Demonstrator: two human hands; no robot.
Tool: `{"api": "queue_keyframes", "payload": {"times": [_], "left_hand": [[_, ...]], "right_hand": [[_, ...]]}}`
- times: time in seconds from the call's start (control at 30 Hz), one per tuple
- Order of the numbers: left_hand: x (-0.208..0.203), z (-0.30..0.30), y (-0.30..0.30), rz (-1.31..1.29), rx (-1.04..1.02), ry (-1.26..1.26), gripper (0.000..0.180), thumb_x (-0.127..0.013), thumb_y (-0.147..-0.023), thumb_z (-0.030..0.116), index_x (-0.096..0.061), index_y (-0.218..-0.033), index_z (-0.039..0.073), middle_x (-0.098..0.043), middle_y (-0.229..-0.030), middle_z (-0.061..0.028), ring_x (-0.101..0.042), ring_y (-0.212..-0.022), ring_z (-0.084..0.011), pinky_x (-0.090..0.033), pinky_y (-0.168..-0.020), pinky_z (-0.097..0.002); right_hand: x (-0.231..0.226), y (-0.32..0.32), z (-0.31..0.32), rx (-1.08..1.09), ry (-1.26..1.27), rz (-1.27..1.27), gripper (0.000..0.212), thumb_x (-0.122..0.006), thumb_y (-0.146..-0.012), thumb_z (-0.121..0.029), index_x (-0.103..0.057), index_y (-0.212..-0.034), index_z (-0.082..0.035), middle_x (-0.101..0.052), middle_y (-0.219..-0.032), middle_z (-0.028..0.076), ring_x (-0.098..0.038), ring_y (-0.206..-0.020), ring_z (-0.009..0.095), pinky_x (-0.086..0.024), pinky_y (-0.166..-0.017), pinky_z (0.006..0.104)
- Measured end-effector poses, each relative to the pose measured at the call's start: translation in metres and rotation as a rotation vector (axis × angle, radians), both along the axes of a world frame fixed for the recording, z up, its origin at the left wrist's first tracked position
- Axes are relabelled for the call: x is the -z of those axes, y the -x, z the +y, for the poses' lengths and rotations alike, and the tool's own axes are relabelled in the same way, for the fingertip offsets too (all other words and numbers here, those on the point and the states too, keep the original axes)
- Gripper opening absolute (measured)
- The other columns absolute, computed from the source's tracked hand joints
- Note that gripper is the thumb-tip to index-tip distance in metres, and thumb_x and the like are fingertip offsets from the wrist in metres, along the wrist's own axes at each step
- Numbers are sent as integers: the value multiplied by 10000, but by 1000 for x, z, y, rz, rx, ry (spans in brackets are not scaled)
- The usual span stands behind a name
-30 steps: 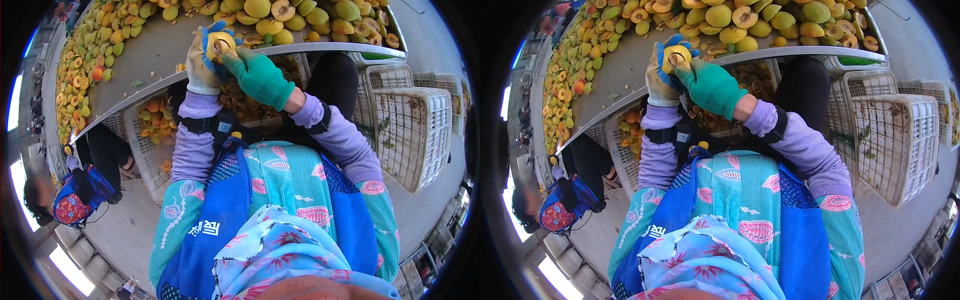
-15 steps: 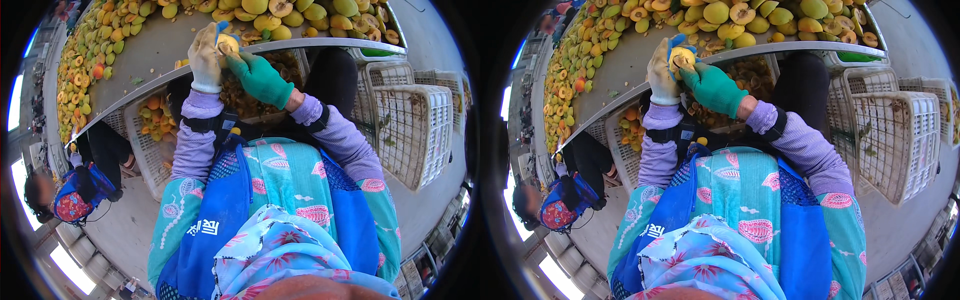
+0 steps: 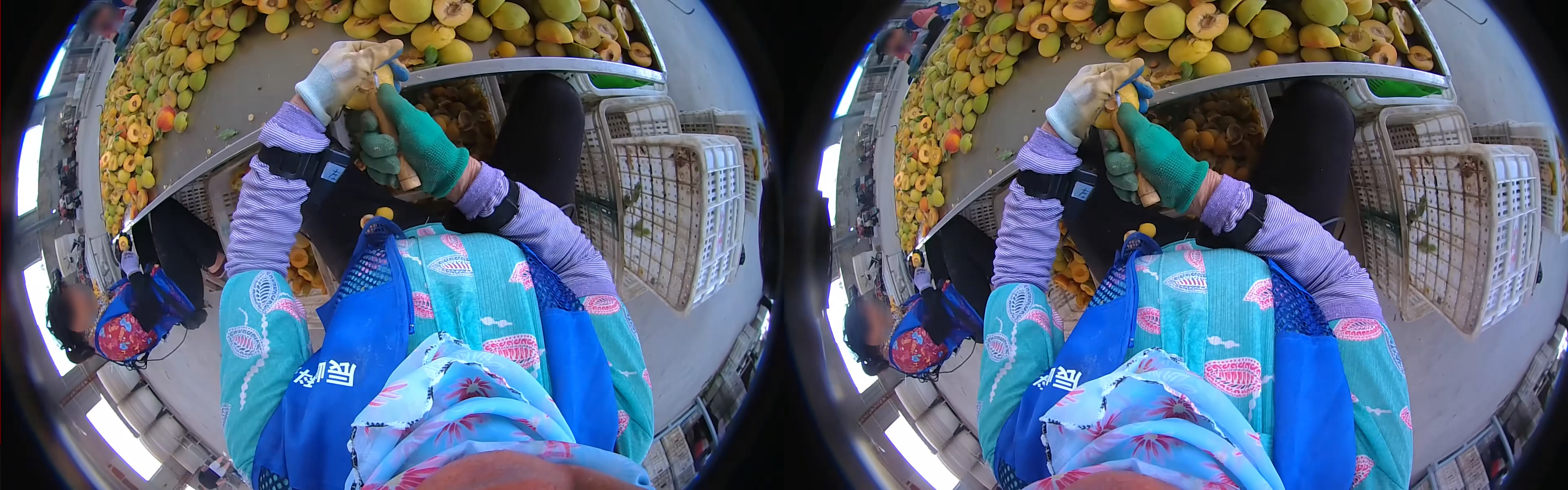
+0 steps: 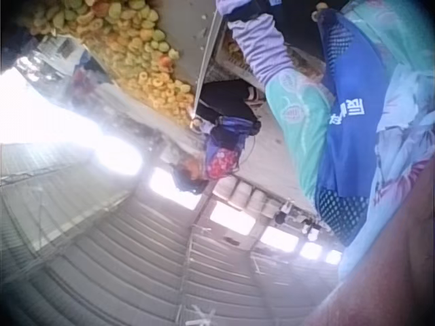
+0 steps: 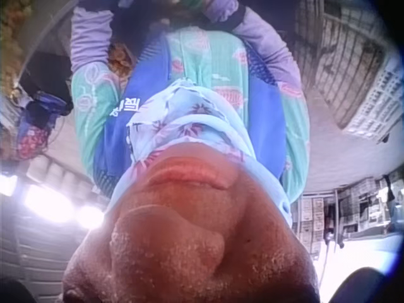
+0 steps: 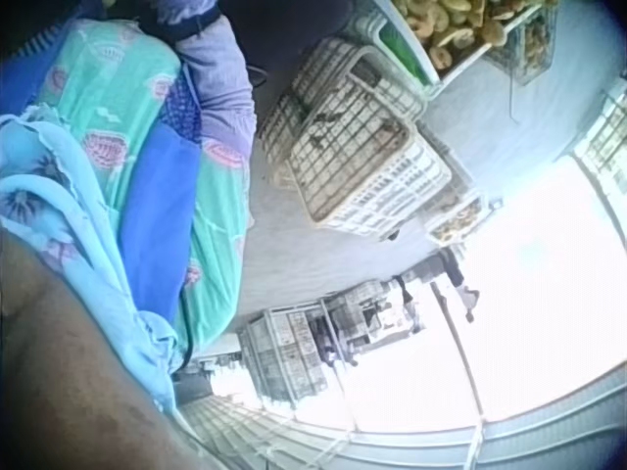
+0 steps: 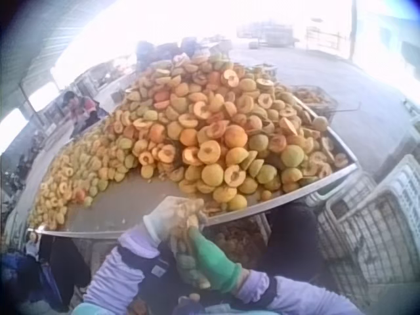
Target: Pitting and slicing peaches using a specialized handheld pitting tool on a large processing table.
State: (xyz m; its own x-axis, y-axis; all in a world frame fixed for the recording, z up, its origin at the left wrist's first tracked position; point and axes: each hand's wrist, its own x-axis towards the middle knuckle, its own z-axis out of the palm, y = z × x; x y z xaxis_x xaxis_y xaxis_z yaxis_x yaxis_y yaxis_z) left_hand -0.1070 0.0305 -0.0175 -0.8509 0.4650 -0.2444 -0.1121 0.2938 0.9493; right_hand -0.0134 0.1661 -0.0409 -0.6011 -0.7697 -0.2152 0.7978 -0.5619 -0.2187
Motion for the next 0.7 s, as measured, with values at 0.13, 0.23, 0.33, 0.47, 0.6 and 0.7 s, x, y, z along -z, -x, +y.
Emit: {"api": "queue_keyframes", "payload": {"times": [0.13,0.23,0.33,0.47,0.6,0.7], "left_hand": [[11,33,-17,-116,-545,-337,349,-549,-916,303,-588,-927,-44,-643,-834,-133,-629,-661,-198,-558,-576,-326],[22,28,-10,-54,-513,-428,340,-536,-922,300,-575,-931,-38,-627,-825,-132,-623,-656,-213,-557,-565,-346],[23,20,-7,-217,-323,-629,372,-518,-924,342,-568,-941,-26,-606,-816,-131,-614,-677,-236,-542,-607,-371],[14,12,-25,-303,-310,-782,417,-478,-929,406,-566,-966,-1,-614,-884,-146,-619,-741,-270,-538,-649,-369],[14,-16,-52,-224,-727,-929,412,-456,-935,408,-568,-996,16,-626,-905,-165,-630,-743,-296,-545,-660,-405],[-6,-118,-87,-272,-735,-443,419,-492,-923,387,-582,-1015,-12,-639,-836,-158,-647,-822,-269,-535,-733,-351]], "right_hand": [[-13,13,10,95,-585,246,430,-394,-917,-549,-478,-804,-142,-404,-511,-35,-358,-356,89,-287,-318,203],[-19,20,17,-46,-235,107,428,-352,-937,-532,-499,-828,-145,-392,-521,-58,-342,-378,81,-308,-363,213],[-3,17,13,-61,148,2,422,-338,-948,-516,-513,-858,-144,-398,-533,-63,-347,-408,79,-335,-414,235],[4,13,3,-107,523,-49,414,-348,-949,-507,-512,-866,-136,-407,-543,-63,-352,-415,77,-322,-423,244],[-5,3,-4,-260,572,16,423,-349,-947,-510,-506,-860,-128,-407,-539,-56,-357,-406,74,-320,-415,239],[-7,-7,26,-248,222,160,433,-314,-958,-505,-493,-858,-123,-410,-525,-47,-354,-389,81,-309,-374,232]]}}
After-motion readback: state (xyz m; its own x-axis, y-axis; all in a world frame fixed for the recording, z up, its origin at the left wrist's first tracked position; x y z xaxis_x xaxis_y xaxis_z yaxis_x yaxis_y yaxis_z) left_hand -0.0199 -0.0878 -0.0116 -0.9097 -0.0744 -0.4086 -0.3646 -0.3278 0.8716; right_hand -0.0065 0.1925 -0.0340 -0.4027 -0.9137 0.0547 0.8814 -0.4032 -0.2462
